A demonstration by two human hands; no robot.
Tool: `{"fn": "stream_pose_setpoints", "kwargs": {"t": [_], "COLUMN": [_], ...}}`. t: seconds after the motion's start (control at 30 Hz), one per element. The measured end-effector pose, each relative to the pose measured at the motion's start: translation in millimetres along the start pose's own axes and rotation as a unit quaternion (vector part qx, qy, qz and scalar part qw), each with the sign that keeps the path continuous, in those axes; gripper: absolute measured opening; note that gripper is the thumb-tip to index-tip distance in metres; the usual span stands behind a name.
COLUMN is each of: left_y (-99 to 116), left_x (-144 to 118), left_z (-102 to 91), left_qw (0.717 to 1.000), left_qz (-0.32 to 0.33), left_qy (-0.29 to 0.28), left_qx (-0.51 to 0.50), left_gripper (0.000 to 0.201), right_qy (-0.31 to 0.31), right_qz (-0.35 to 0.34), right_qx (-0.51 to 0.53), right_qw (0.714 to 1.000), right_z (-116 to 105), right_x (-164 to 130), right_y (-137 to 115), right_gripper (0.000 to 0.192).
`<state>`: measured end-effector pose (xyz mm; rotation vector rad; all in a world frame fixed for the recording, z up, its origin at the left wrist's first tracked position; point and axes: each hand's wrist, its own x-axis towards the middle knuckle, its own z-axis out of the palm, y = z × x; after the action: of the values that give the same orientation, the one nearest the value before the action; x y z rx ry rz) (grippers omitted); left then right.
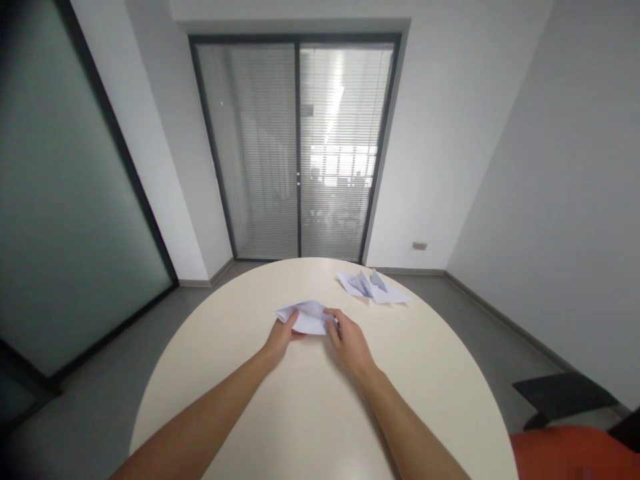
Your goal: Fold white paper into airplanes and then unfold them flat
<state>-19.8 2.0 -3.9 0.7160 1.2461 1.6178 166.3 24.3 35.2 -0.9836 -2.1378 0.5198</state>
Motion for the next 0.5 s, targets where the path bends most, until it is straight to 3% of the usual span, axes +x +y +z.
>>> {"fn": "stream_pose_setpoints", "kwargs": {"t": [0.2, 0.37, 0.5], "left_y": [2, 3, 7], "left_x": [-4, -2, 2], "left_z": [1.5, 4.0, 7.1], "left_qw": [0.996, 0.996, 0.998], "left_qz": [0.044, 0.034, 0.020], "left_qy": [-0.043, -0.034, -0.017], "left_qx": [0.062, 0.072, 0.059], "left_gripper": [0.030, 0.029, 0.030], "right_qy": [0.010, 0.011, 0.005], "right_qz": [0.009, 0.050, 0.098], "right_qx": [0.085, 0.113, 0.080], "right_qw": [0.996, 0.992, 0.992], "right_z": [5, 3, 0], "right_x": [-4, 1, 9], "right_y": [13, 16, 20], "right_gripper": [0.051, 0.043, 0.032]}}
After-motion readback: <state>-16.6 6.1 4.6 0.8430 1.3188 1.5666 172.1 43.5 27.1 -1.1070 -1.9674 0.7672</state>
